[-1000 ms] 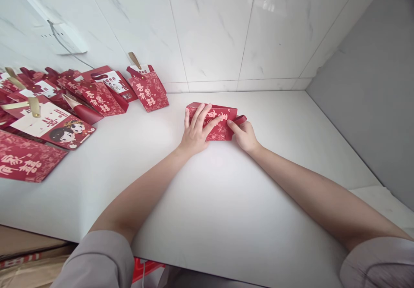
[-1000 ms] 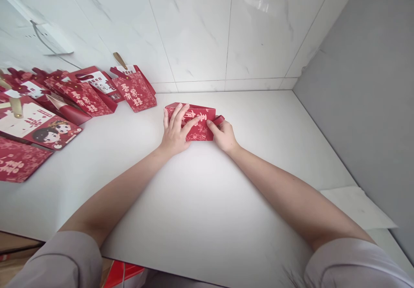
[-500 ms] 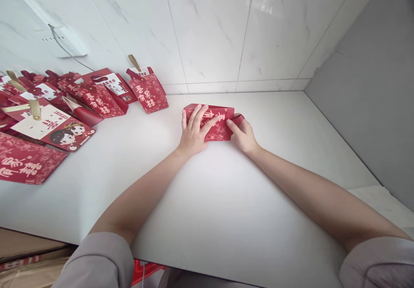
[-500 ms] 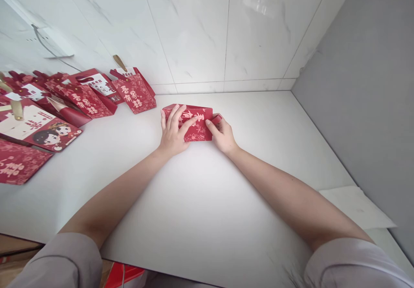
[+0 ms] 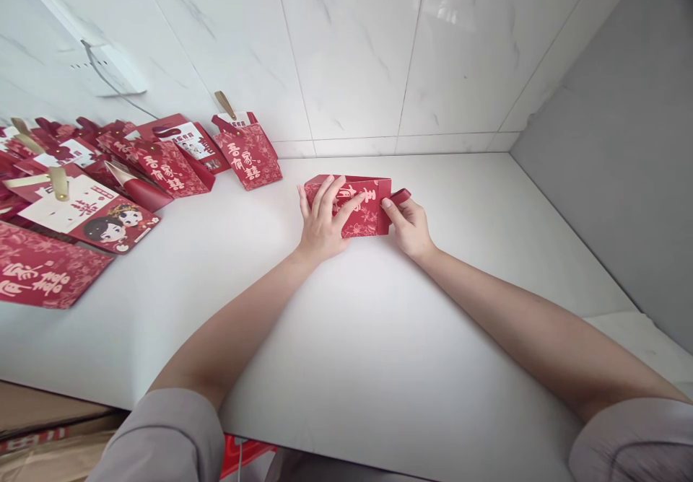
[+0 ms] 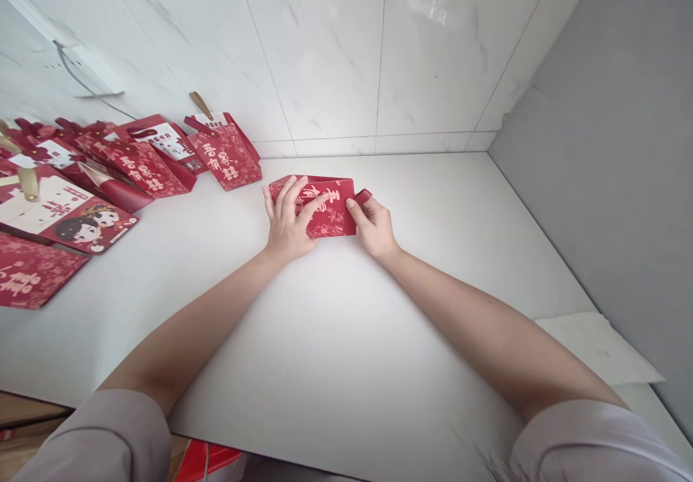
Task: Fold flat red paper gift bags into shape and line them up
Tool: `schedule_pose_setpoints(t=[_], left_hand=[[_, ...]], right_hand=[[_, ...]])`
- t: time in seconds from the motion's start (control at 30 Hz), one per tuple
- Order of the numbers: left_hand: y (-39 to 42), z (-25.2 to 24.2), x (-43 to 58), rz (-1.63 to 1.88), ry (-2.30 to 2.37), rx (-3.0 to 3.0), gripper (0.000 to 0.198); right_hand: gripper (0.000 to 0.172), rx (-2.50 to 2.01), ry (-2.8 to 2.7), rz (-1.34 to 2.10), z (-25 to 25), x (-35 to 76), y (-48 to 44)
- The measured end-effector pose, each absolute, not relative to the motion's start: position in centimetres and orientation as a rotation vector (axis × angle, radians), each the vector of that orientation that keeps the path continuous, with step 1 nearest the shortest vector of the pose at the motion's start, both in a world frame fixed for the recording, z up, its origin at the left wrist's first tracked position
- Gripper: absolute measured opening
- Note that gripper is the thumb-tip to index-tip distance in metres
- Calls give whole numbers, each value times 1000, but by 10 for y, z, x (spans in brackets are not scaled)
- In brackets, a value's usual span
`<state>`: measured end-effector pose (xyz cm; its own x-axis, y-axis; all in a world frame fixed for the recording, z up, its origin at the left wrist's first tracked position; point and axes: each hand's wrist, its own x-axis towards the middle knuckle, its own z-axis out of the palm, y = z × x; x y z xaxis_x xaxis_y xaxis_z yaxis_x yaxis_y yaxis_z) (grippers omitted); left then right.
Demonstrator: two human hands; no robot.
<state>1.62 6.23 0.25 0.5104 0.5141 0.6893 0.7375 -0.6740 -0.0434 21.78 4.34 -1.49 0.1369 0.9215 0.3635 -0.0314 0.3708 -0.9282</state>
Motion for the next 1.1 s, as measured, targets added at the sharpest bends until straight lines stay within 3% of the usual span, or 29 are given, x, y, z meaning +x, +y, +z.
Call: schedule_pose_setpoints(t=[0.13,0.27,0.43,1.1], left_hand=[[64,1,17,-941,-1065,-2416,63],[64,1,16,-931,-1079,-2395,62],[67,2,13,-985,-1104,-2355,63],[70,7,14,-1192,-1279,-2226,66]], right_hand=[[41,-942,-1238,828,-11,217,39],[57,-926,-1212,728,-7,218,37],[34,-947,-1204,709,-7,219,40],[40,-974,-1512,887,-13,220,37]])
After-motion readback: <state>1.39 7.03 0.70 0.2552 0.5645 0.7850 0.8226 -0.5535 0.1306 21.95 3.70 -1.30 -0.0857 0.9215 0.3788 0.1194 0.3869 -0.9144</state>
